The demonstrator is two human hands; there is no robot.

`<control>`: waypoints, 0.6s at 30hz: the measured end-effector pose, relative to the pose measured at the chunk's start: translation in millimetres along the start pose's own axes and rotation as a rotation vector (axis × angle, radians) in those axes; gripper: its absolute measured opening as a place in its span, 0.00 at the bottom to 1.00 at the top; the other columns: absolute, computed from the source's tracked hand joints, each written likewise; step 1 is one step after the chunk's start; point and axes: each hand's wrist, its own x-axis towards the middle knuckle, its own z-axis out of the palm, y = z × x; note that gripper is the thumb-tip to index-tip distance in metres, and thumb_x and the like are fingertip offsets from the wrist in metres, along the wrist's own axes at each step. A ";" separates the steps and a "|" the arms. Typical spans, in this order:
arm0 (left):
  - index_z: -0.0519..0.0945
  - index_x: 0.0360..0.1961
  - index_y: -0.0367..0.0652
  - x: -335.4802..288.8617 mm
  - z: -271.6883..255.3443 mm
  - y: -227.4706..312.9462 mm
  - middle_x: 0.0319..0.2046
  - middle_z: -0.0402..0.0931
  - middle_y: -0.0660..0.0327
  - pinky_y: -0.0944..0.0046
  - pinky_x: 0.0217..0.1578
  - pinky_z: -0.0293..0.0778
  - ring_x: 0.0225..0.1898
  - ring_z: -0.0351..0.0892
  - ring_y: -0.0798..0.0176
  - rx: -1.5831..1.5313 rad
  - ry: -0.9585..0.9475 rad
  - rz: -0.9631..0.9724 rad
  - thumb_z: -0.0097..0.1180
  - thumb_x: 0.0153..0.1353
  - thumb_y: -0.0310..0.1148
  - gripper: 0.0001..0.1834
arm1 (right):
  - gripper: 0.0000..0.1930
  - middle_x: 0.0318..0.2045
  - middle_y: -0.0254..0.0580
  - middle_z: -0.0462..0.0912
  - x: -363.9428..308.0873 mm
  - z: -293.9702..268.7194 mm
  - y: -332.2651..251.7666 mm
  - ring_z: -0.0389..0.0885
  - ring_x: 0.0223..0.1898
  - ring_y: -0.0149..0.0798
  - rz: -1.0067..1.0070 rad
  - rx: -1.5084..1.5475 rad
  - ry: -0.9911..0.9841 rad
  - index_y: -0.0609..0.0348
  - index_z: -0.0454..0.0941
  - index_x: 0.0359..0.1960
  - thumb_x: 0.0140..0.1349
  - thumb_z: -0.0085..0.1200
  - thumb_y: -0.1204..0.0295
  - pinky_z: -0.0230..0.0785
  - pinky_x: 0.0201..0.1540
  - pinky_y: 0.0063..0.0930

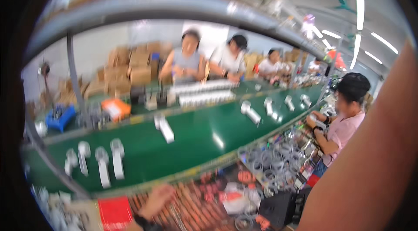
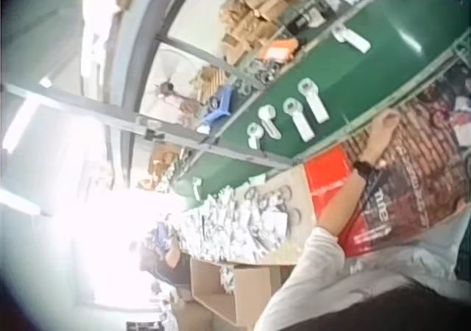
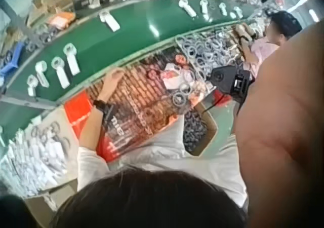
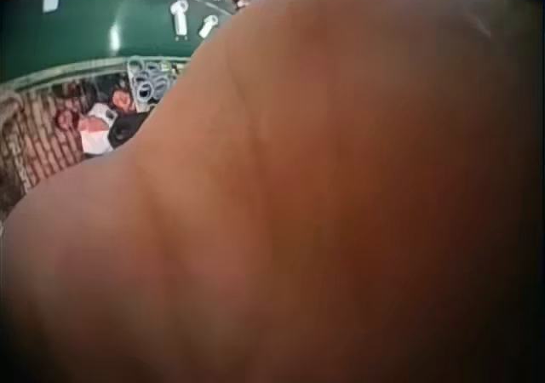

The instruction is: Manually assembling electronic device components at a factory workstation.

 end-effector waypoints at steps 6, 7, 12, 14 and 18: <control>0.75 0.37 0.36 42.5 -17.3 -16.9 0.30 0.76 0.59 0.66 0.33 0.76 0.31 0.78 0.65 -0.080 -0.087 0.050 0.48 0.63 0.27 0.06 | 0.22 0.54 0.49 0.70 -17.8 42.8 -16.0 0.70 0.56 0.38 0.251 0.098 -0.046 0.66 0.62 0.58 0.60 0.45 0.76 0.66 0.56 0.27; 0.75 0.37 0.36 32.2 -18.9 -13.0 0.31 0.76 0.59 0.66 0.33 0.76 0.31 0.78 0.65 -0.041 -0.044 -0.022 0.48 0.64 0.27 0.06 | 0.23 0.54 0.49 0.70 -20.7 41.5 -12.8 0.70 0.56 0.37 0.277 0.139 -0.018 0.66 0.62 0.58 0.60 0.46 0.76 0.66 0.56 0.27; 0.76 0.39 0.38 -4.2 -0.3 6.2 0.31 0.76 0.61 0.68 0.34 0.73 0.29 0.76 0.67 0.201 0.014 0.092 0.49 0.63 0.28 0.07 | 0.24 0.53 0.48 0.70 29.4 20.4 -0.1 0.70 0.55 0.37 0.331 0.050 0.036 0.66 0.62 0.58 0.59 0.47 0.75 0.65 0.57 0.29; 0.77 0.39 0.37 -9.8 -19.8 -20.3 0.30 0.76 0.62 0.68 0.34 0.72 0.29 0.76 0.68 0.117 -0.027 0.043 0.49 0.63 0.29 0.08 | 0.25 0.53 0.48 0.70 47.9 35.5 -7.1 0.70 0.55 0.37 0.298 0.096 0.087 0.66 0.61 0.58 0.58 0.48 0.75 0.64 0.57 0.29; 0.75 0.39 0.33 -0.2 -9.4 -41.6 0.29 0.77 0.59 0.69 0.33 0.73 0.31 0.77 0.66 -0.058 -0.100 0.011 0.48 0.63 0.26 0.08 | 0.26 0.52 0.47 0.70 28.9 22.5 -6.7 0.70 0.55 0.37 0.255 0.181 -0.003 0.66 0.61 0.59 0.57 0.49 0.74 0.63 0.57 0.30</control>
